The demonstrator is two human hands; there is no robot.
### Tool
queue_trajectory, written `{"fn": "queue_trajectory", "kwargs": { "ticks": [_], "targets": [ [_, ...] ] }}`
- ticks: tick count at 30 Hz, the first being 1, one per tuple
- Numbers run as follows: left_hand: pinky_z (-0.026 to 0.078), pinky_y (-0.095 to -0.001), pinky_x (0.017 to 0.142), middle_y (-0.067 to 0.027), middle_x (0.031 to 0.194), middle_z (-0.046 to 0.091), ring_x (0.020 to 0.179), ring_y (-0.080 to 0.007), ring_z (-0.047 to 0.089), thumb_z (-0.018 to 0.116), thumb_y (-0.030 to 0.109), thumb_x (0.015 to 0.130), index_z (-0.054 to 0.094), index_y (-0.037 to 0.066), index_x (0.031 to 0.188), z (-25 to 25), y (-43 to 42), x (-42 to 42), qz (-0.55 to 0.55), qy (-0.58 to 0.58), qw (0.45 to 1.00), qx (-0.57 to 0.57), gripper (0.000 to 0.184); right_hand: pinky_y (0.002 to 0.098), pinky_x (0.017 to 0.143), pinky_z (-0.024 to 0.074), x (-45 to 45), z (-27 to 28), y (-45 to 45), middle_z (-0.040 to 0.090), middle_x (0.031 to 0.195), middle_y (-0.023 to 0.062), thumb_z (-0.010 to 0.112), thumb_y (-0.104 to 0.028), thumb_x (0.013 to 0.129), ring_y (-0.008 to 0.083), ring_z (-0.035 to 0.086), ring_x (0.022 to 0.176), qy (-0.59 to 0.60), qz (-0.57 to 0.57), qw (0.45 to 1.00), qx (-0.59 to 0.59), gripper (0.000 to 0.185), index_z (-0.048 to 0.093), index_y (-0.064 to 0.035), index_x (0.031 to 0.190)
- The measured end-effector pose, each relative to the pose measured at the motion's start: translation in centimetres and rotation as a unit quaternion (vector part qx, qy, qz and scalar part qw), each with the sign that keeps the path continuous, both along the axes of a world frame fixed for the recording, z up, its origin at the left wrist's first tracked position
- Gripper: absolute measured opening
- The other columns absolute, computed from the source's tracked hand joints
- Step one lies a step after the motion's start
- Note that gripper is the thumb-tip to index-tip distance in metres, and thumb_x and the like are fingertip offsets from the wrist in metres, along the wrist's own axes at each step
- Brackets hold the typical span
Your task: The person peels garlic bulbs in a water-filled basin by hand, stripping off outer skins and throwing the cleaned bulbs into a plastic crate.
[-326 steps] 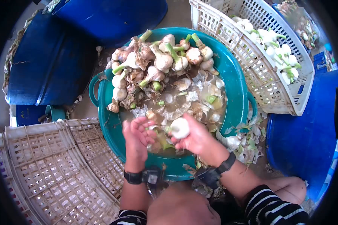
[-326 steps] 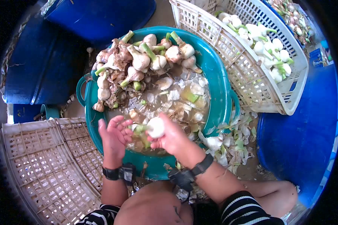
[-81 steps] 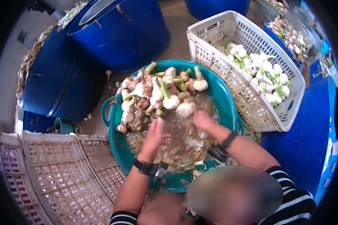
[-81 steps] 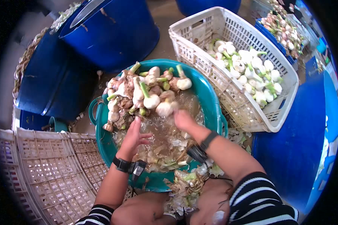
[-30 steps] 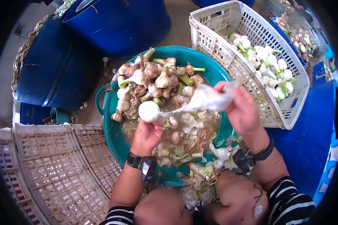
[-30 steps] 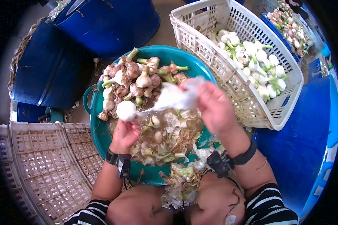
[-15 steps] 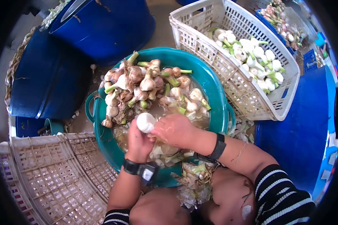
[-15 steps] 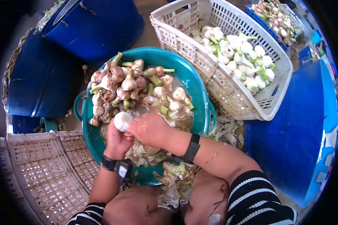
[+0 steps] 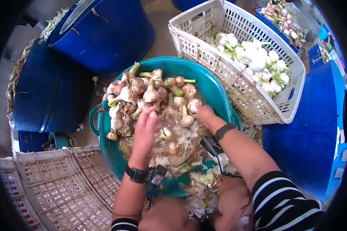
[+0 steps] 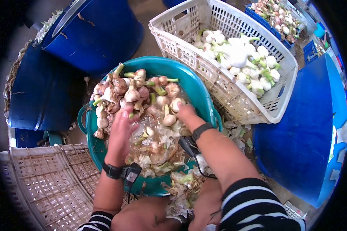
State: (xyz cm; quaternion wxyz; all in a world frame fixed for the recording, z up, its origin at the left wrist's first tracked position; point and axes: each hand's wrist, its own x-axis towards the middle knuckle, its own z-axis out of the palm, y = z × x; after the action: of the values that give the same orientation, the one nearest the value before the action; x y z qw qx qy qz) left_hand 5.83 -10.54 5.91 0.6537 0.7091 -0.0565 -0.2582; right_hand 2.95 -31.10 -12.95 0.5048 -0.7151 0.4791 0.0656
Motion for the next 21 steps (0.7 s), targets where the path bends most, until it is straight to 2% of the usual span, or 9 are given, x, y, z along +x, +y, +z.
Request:
{"fn": "queue_trajectory", "kwargs": {
  "ticks": [2, 4, 5, 6, 12, 13, 15, 18, 21],
  "targets": [
    [0.044, -0.0302, 0.075, -0.0102, 0.121, 0.048, 0.096, -0.0177, 0.054, 0.043, 0.043, 0.091, 0.041, 0.005, 0.126, -2.4, 0.9, -0.2, 0.069, 0.133, 0.988, 0.038, 0.052, 0.0386, 0.074, 0.0475, -0.3, 4.9, 1.8, 0.062, 0.089, 0.0212, 0.045, -0.017, 0.087, 0.033, 0.06, 0.087, -0.06, 0.38, 0.899, -0.21, 0.022, 0.06, -0.0022, 0.095],
    [0.044, -0.0274, 0.063, -0.0095, 0.112, 0.052, 0.084, -0.0168, 0.056, 0.041, 0.048, 0.09, 0.045, 0.005, 0.119, -2.8, 1.4, -0.5, 0.08, 0.243, 0.966, -0.025, 0.052, 0.0446, 0.069, 0.0459, -1.3, 11.4, 6.1, 0.059, 0.081, 0.0205, 0.039, -0.013, 0.087, 0.038, 0.057, 0.075, -0.269, 0.299, 0.915, 0.03, 0.021, 0.056, -0.0007, 0.084],
    [0.039, -0.0218, 0.049, -0.0055, 0.09, 0.058, 0.063, -0.0123, 0.054, 0.043, 0.046, 0.09, 0.051, 0.007, 0.104, -3.1, 1.5, -0.4, 0.063, 0.239, 0.961, -0.121, 0.043, 0.0447, 0.067, 0.0456, -1.7, 11.8, 7.9, 0.057, 0.076, 0.0203, 0.04, -0.014, 0.087, 0.0378, 0.057, 0.072, -0.386, 0.4, 0.815, -0.166, 0.021, 0.056, -0.0019, 0.079],
    [0.032, -0.0182, 0.04, 0.0005, 0.07, 0.054, 0.05, -0.0072, 0.047, 0.046, 0.041, 0.09, 0.053, 0.009, 0.09, -2.8, 1.4, -0.3, 0.129, 0.196, 0.969, -0.081, 0.033, 0.0423, 0.063, 0.0485, -2.0, 13.4, 9.5, 0.06, 0.074, 0.0199, 0.047, -0.014, 0.083, 0.0341, 0.06, 0.073, -0.282, 0.406, 0.856, -0.148, 0.016, 0.057, -0.0044, 0.075],
    [0.031, -0.018, 0.04, 0.0012, 0.069, 0.054, 0.047, -0.006, 0.043, 0.05, 0.03, 0.088, 0.055, 0.008, 0.093, -3.1, 2.7, -0.5, 0.119, 0.196, 0.972, -0.046, 0.023, 0.0381, 0.045, 0.0481, -2.7, 12.9, 10.6, 0.06, 0.069, 0.018, 0.046, -0.017, 0.085, 0.0267, 0.06, 0.051, -0.264, 0.533, 0.727, -0.344, 0.024, 0.058, 0.0025, 0.078],
    [0.032, -0.0185, 0.041, 0.0005, 0.072, 0.055, 0.05, -0.0063, 0.045, 0.05, 0.028, 0.088, 0.055, 0.007, 0.098, -3.0, 2.7, -0.7, 0.123, 0.22, 0.964, -0.089, 0.024, 0.0359, 0.045, 0.0483, -2.4, 13.4, 10.4, 0.059, 0.067, 0.0146, 0.045, -0.019, 0.086, 0.0234, 0.059, 0.05, -0.211, 0.38, 0.9, 0.004, 0.027, 0.057, 0.0043, 0.079],
    [0.041, -0.0201, 0.052, -0.0021, 0.085, 0.058, 0.066, -0.0095, 0.053, 0.049, 0.025, 0.088, 0.052, 0.004, 0.113, -3.4, 3.0, -1.1, 0.12, 0.218, 0.955, -0.164, 0.033, 0.0304, 0.044, 0.0466, -2.1, 14.3, 10.0, 0.056, 0.063, 0.0078, 0.043, -0.023, 0.088, 0.0161, 0.059, 0.057, -0.079, 0.084, 0.887, 0.448, 0.032, 0.056, 0.0048, 0.08],
    [0.048, -0.0257, 0.071, -0.0074, 0.095, 0.06, 0.08, -0.0156, 0.059, 0.047, 0.031, 0.088, 0.05, 0.004, 0.117, -3.5, 3.7, 0.0, 0.036, 0.122, 0.968, -0.215, 0.04, 0.0324, 0.049, 0.0451, -2.5, 14.3, 9.8, 0.056, 0.061, 0.0087, 0.042, -0.025, 0.089, 0.0164, 0.059, 0.062, -0.159, 0.106, 0.891, 0.412, 0.032, 0.058, 0.0022, 0.081],
    [0.045, -0.0313, 0.083, -0.0097, 0.105, 0.059, 0.096, -0.0188, 0.056, 0.054, 0.026, 0.086, 0.048, 0.001, 0.12, -3.8, 5.0, 1.2, -0.084, 0.137, 0.983, -0.094, 0.042, 0.0345, 0.053, 0.0417, -3.2, 13.1, 9.2, 0.054, 0.06, 0.0076, 0.046, -0.03, 0.089, 0.0155, 0.051, 0.056, -0.35, 0.325, 0.879, -0.004, 0.034, 0.06, -0.0001, 0.082]
  ]
}}
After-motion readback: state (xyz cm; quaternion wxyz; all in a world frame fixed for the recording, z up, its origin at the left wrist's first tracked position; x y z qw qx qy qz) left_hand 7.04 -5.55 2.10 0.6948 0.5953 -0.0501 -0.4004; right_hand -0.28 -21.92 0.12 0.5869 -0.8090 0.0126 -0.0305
